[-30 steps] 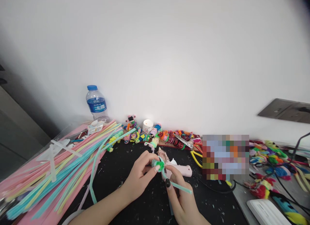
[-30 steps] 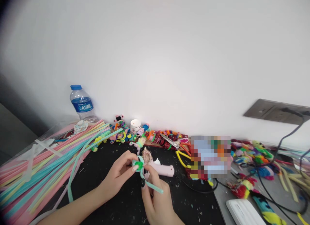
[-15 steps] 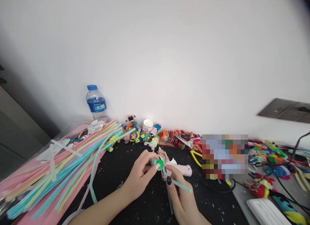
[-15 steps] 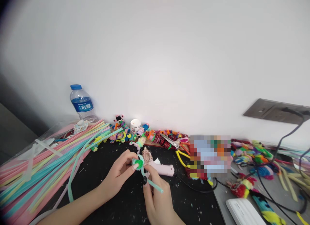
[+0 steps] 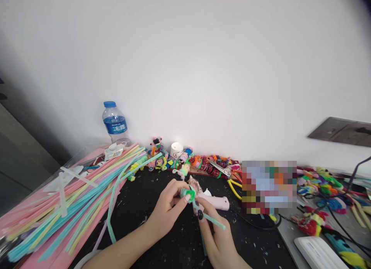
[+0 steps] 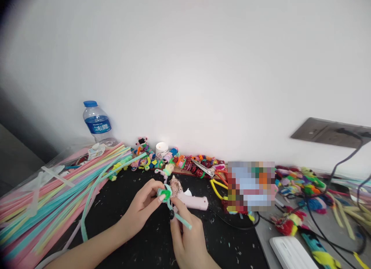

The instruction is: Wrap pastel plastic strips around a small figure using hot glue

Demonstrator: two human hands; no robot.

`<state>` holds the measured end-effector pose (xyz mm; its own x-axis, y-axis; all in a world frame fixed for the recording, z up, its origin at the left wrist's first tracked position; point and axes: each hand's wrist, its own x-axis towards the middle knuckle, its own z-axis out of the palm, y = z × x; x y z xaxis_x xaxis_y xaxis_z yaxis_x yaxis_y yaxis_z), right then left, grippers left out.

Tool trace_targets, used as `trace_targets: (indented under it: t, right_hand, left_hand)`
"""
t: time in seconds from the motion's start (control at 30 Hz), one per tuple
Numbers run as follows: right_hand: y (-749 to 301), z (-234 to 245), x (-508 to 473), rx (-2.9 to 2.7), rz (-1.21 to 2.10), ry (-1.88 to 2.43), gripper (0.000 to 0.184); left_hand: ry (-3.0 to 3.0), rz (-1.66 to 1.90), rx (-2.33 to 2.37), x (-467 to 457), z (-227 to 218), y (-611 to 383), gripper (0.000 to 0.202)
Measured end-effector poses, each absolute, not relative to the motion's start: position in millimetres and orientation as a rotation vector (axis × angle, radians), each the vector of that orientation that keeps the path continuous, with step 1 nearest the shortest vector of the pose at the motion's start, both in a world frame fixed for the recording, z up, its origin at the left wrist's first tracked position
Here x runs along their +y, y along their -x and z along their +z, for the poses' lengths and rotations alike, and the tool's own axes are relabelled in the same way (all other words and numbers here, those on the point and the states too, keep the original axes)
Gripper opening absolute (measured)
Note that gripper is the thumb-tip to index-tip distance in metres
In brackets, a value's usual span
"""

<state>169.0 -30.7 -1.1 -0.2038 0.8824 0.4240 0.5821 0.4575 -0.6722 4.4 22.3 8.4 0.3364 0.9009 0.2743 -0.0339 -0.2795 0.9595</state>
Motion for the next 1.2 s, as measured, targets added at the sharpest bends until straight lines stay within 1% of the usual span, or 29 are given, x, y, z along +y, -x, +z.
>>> trace_targets:
  t: [0.53,1.2]
  right_hand:
    - [-172.0,-3.6,-28.4,-1.906,0.488,1.251,0.037]
    - [-170.1,-3.9,-30.9,-1.897,0.502,1.24,0.037]
  left_hand:
    - [-1.51,1.158,0.77,23.2,7.5,-6.1,0.008]
    - [-1.518,1.135,0.873,24.9,7.4,-4.4,0.006]
